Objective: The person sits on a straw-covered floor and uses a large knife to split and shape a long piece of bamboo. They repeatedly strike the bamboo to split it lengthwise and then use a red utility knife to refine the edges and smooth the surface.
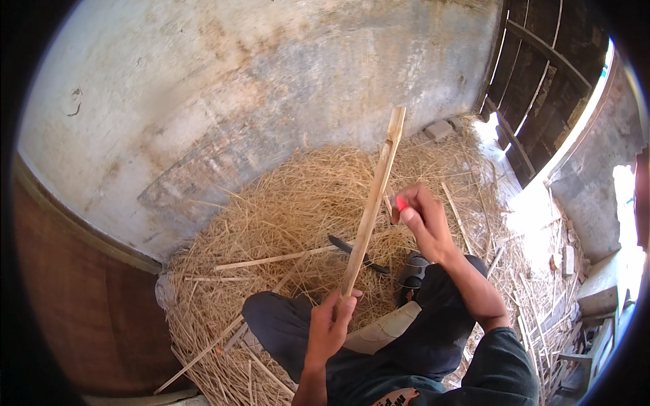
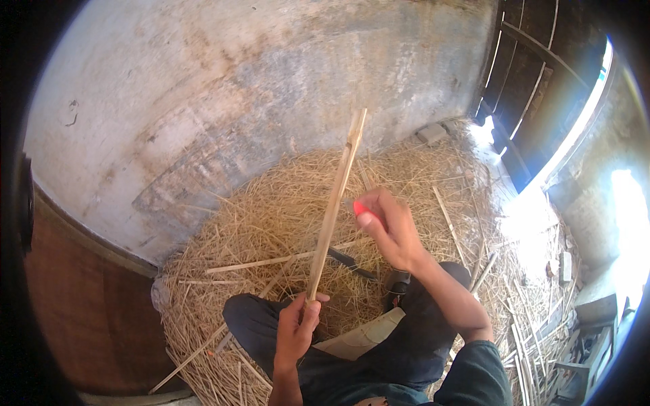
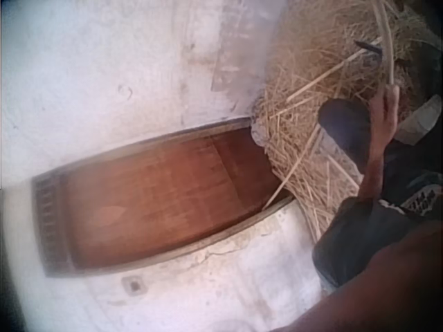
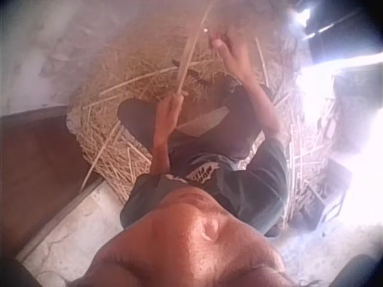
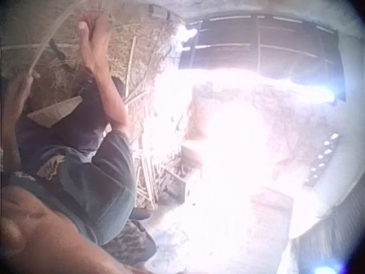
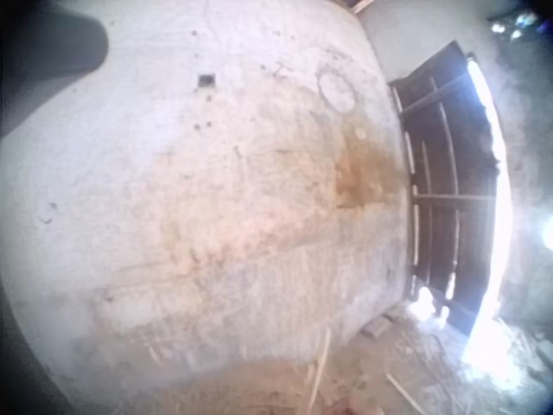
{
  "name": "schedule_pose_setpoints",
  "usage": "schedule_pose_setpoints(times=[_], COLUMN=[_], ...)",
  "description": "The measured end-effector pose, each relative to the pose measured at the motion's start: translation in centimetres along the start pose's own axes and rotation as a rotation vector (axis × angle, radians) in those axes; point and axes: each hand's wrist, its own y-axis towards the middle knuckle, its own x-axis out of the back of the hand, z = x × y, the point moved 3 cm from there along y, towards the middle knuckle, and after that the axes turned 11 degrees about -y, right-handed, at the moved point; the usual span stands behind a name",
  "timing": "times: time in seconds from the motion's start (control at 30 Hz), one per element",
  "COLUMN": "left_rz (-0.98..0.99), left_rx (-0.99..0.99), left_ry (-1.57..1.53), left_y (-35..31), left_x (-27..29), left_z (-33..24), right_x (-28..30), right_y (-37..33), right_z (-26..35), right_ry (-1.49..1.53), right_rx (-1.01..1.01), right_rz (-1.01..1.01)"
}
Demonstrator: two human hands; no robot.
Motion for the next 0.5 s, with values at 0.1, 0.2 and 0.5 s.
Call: schedule_pose_setpoints(times=[0.1,0.2,0.5], left_rz=[-0.064,-0.111,-0.172], left_rx=[-0.017,-0.040,-0.101], left_ry=[0.106,0.076,0.230], left_y=[0.3,0.4,0.4], left_x=[0.3,0.0,0.1], left_z=[-1.1,-2.1,-2.4], right_x=[-0.7,-1.7,-2.5], right_y=[-1.0,-2.0,-2.6], right_z=[1.7,3.0,3.7], right_ry=[-0.345,-0.497,-0.600], right_rx=[0.294,0.437,0.542], right_rz=[0.106,0.165,0.107])
